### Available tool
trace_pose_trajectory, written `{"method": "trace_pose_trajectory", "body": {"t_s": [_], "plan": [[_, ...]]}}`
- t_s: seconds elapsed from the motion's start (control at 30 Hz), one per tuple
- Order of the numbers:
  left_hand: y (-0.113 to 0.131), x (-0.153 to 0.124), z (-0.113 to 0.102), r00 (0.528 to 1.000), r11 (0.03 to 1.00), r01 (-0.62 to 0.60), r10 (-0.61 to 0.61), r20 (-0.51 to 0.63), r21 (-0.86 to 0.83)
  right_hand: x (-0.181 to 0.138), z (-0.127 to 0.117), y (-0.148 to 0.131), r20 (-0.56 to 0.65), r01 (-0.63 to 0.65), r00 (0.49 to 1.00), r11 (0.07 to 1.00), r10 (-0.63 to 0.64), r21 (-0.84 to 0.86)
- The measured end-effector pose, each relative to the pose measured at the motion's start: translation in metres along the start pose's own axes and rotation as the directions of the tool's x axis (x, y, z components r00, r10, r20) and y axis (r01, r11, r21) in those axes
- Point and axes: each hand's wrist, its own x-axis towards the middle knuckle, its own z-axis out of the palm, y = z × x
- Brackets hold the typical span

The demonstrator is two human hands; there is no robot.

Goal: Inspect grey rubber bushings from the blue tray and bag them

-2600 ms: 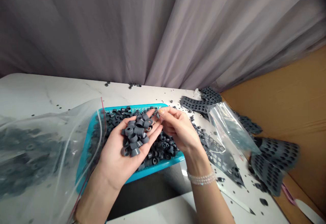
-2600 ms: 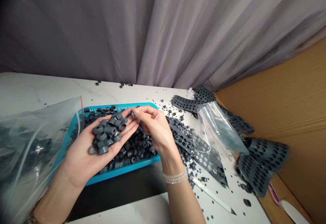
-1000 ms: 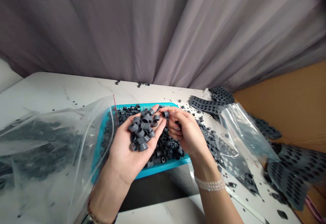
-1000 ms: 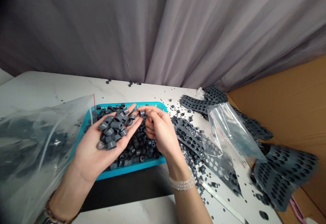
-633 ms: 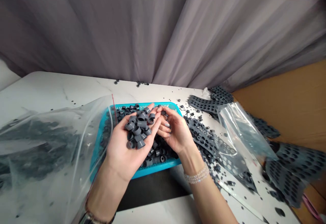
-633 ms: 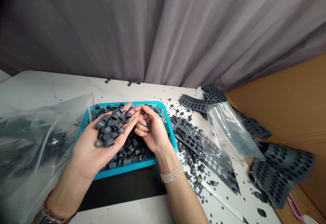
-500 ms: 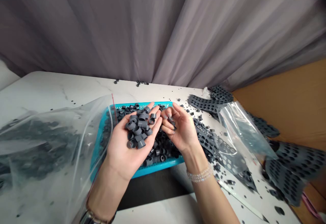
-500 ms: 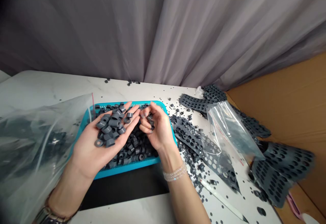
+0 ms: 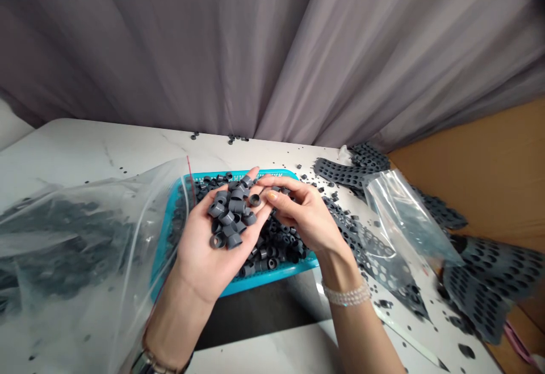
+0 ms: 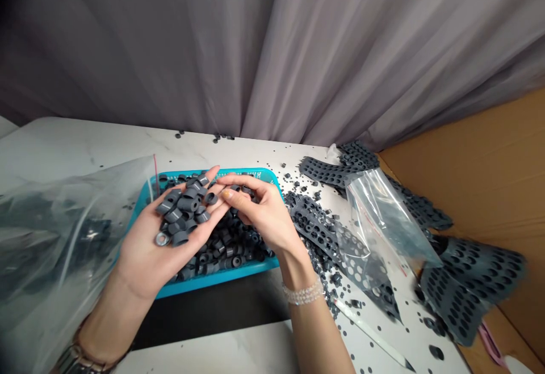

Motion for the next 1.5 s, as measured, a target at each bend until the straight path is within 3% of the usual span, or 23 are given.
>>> {"method": "trace_pose_trajectory", "body": {"t_s": [0.13, 0.23, 0.37, 0.47, 0.63, 0.77, 0.87, 0.93, 1.03, 1.17, 1.27, 1.33, 1.4, 1.5], "plan": [[0.001, 0.003, -0.005, 0.999, 1.0, -0.009, 0.009, 0.049, 0.008, 0.008, 0.001, 0.012, 0.02, -0.011, 1.0, 0.963, 0.006, 0.269], [0.002, 0.005, -0.008, 0.994, 1.0, -0.001, -0.002, 0.11, 0.02, 0.012, 0.002, 0.016, 0.02, -0.065, 0.998, 0.869, 0.064, 0.49], [0.002, 0.005, -0.011, 0.992, 0.999, -0.029, 0.025, 0.123, 0.037, 0.012, 0.001, 0.013, 0.053, -0.131, 0.991, 0.795, 0.124, 0.593], [0.001, 0.007, -0.011, 0.994, 0.999, -0.034, 0.03, 0.101, 0.035, 0.009, 0.004, 0.009, 0.002, -0.111, 0.992, 0.849, 0.128, 0.516], [0.001, 0.008, -0.009, 0.999, 0.998, -0.048, 0.047, 0.016, 0.046, 0.003, 0.014, 0.007, -0.059, -0.044, 0.997, 0.973, 0.059, 0.228], [0.002, 0.007, -0.009, 0.997, 0.998, -0.033, 0.029, 0.078, 0.058, 0.001, 0.017, 0.005, -0.066, 0.017, 0.998, 1.0, -0.017, -0.005], [0.003, 0.007, -0.009, 0.995, 0.997, -0.048, 0.041, 0.095, 0.068, 0.001, 0.017, 0.005, -0.039, 0.021, 0.999, 0.996, -0.025, -0.084], [0.003, 0.007, -0.009, 0.995, 0.997, -0.047, 0.041, 0.094, 0.068, 0.003, 0.015, 0.006, -0.011, -0.028, 1.0, 0.999, 0.028, -0.021], [0.002, 0.007, -0.01, 0.996, 0.996, -0.054, 0.048, 0.076, 0.066, 0.006, 0.01, 0.01, 0.052, -0.123, 0.992, 0.962, 0.114, 0.242], [0.002, 0.007, -0.011, 0.993, 0.993, -0.098, 0.093, 0.07, 0.072, 0.01, 0.001, 0.011, 0.195, -0.278, 0.96, 0.761, 0.201, 0.586], [0.003, 0.009, -0.012, 0.989, 0.987, -0.137, 0.132, 0.066, 0.08, 0.011, 0.0, 0.011, 0.229, -0.319, 0.948, 0.706, 0.222, 0.632], [0.002, 0.012, -0.013, 0.983, 0.979, -0.183, 0.179, 0.046, 0.088, 0.011, 0.005, 0.011, 0.154, -0.276, 0.961, 0.743, 0.23, 0.61], [-0.001, 0.017, -0.016, 0.97, 0.965, -0.244, 0.243, 0.026, 0.095, 0.009, 0.016, 0.013, -0.012, -0.167, 0.976, 0.779, 0.219, 0.605], [-0.008, 0.023, -0.021, 0.94, 0.935, -0.34, 0.34, 0.013, 0.097, 0.007, 0.038, 0.02, -0.274, 0.022, 0.934, 0.731, 0.227, 0.682]]}}
